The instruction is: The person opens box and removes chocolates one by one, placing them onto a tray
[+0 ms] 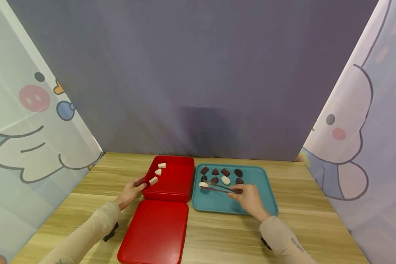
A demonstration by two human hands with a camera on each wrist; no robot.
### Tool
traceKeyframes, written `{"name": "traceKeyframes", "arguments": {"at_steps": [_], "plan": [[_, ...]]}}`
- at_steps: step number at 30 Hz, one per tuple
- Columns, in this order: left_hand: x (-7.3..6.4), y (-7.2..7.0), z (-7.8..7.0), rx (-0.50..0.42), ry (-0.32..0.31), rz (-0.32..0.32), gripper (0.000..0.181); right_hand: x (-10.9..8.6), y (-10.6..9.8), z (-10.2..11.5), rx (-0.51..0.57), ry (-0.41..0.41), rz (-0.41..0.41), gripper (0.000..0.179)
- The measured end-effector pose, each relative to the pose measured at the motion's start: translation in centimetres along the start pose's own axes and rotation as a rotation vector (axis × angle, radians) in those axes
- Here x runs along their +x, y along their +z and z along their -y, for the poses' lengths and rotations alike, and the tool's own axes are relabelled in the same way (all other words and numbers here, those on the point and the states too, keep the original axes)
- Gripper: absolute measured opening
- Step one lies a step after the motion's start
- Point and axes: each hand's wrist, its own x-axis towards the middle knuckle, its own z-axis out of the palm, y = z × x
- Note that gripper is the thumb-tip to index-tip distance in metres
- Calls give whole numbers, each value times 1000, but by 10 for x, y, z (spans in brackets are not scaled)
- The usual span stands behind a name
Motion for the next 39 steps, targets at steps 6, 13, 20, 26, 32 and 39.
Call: {"name": "traceKeyframes", "arguments": {"at_steps": [6, 13, 20, 26, 32, 39], "plan": [[-3, 1, -2, -20, -2, 3, 51, -1, 4, -2, 2, -16, 13, 24], [-2, 0, 0, -25, -4, 13, 50, -1, 7, -5, 29, -11, 27, 24], [0, 0, 1, -44, -1, 8, 50, 1, 10, -11, 36, 8, 22, 23], [0, 1, 1, -43, 8, 23, 50, 0, 12, -13, 37, 14, 29, 23], [0, 1, -1, -24, 5, 11, 50, 1, 12, -14, 64, 18, 29, 24], [-1, 1, 1, -37, -1, 2, 49, 1, 12, -13, 84, 49, 29, 27]]}}
